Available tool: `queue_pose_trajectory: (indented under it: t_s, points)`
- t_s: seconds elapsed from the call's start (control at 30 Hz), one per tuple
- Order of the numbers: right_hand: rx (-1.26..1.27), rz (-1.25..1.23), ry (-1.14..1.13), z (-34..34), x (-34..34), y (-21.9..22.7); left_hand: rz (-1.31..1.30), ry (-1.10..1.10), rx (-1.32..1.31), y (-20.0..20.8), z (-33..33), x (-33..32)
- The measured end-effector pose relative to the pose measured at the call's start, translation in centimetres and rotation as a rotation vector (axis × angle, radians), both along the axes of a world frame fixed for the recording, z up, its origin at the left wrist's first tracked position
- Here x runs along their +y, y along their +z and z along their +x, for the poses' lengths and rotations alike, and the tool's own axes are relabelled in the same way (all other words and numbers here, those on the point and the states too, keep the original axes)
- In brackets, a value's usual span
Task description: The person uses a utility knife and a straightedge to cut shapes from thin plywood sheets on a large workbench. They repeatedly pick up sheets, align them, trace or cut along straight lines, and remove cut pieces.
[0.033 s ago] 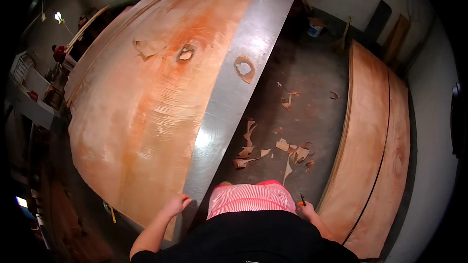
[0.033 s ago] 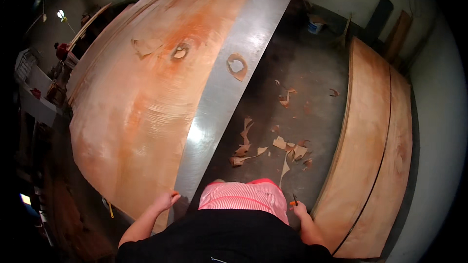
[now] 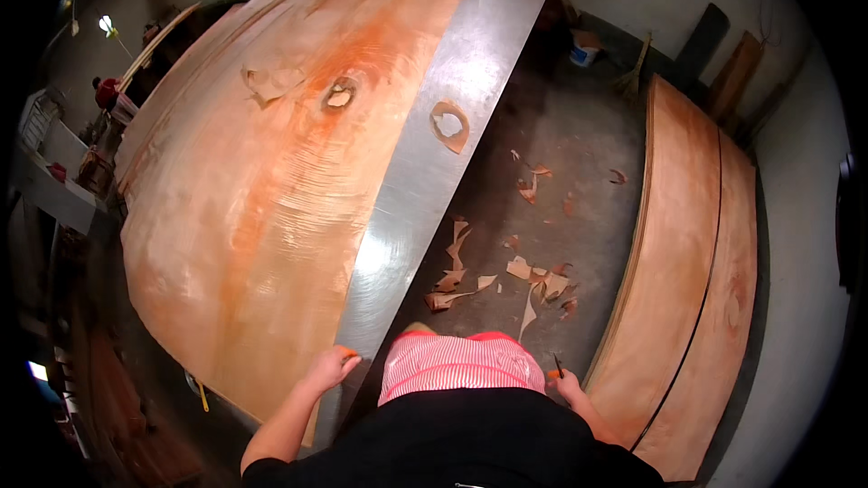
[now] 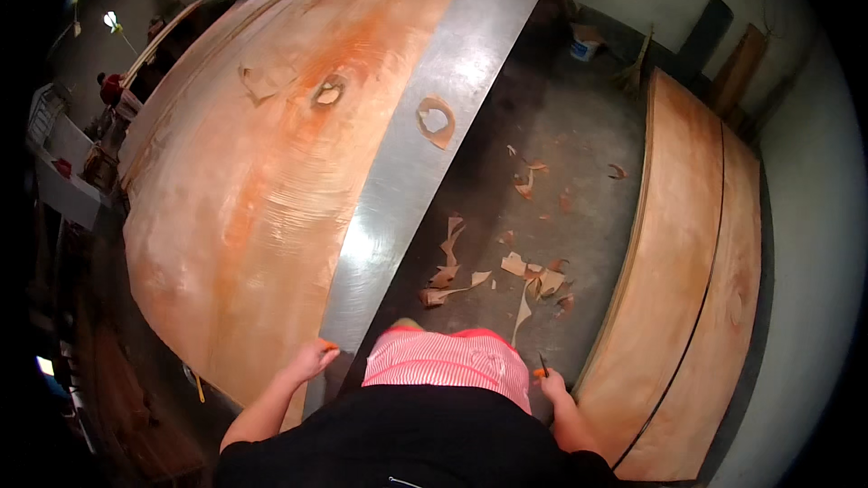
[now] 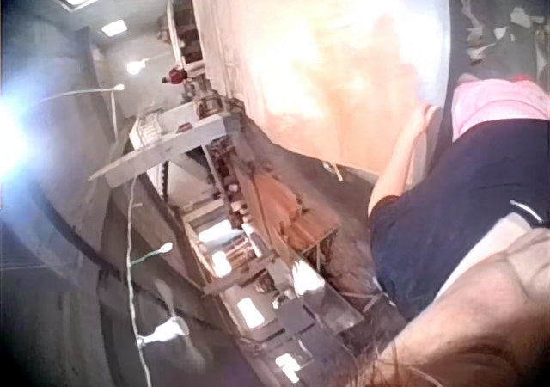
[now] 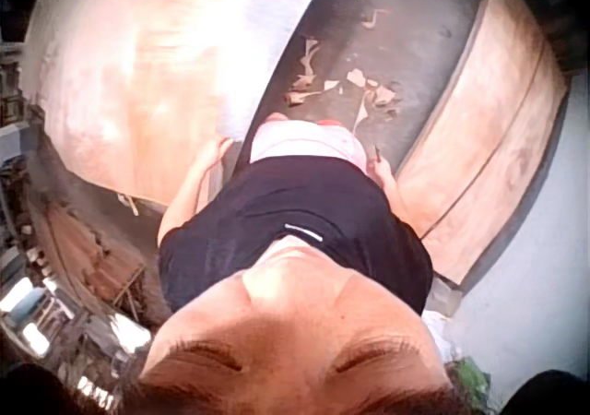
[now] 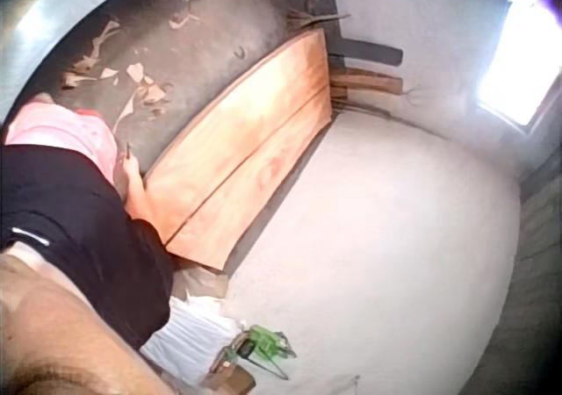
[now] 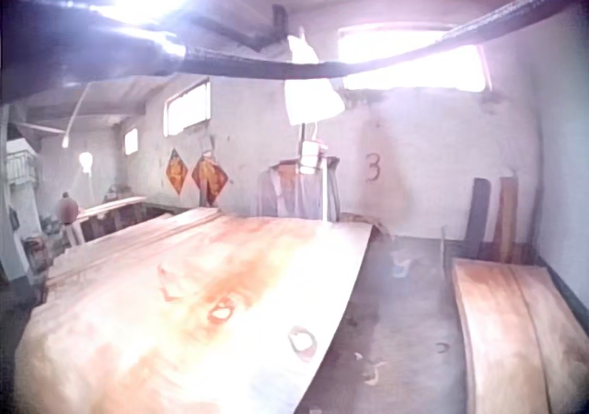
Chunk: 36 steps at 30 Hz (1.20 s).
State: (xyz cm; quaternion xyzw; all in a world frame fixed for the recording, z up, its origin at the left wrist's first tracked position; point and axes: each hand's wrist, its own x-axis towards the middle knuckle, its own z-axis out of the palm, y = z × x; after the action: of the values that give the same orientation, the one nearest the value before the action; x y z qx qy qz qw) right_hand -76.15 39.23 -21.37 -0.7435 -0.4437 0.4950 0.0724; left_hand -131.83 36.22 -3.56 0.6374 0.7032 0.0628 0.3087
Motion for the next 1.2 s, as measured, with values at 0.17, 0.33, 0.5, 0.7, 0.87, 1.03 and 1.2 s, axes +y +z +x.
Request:
queue_pose_trajectory:
  t_s: [0.17, 0.33, 0.5, 0.7, 0.87, 1.03, 1.2]
  points:
    - [0.049, 0.046, -0.014, -2.1, 7.5, 1.6, 0.318, -0.086, -0.167, 0.0, 1.4, 10.7]
    - [-0.062, 0.13, 0.135, -3.1, 14.9, 3.3, 0.48, 0.075, -0.181, 0.7, 2.4, 24.8]
    - [-0.016, 0.046, 0.009, -3.7, 21.9, 10.0, 0.628, 0.091, -0.126, -1.3, 4.4, 41.0]
    - [-0.033, 0.1, 0.008, -4.4, 30.1, 13.9, 0.41, -0.092, 0.197, -1.6, 9.5, 52.5]
    - [0.148, 0.175, 0.084, -8.3, 36.6, 14.9, 0.586, -0.555, -0.204, -2.4, 13.2, 51.2]
    - [-0.016, 0.208, 0.468, -14.3, 46.7, 18.3, -0.038, 0.55, -1.105, -3.6, 8.0, 51.2]
    - [-0.047, 0.495, 0.757, -23.8, 60.2, 21.8, -0.127, 0.865, -1.212, -0.4, 3.7, 50.6]
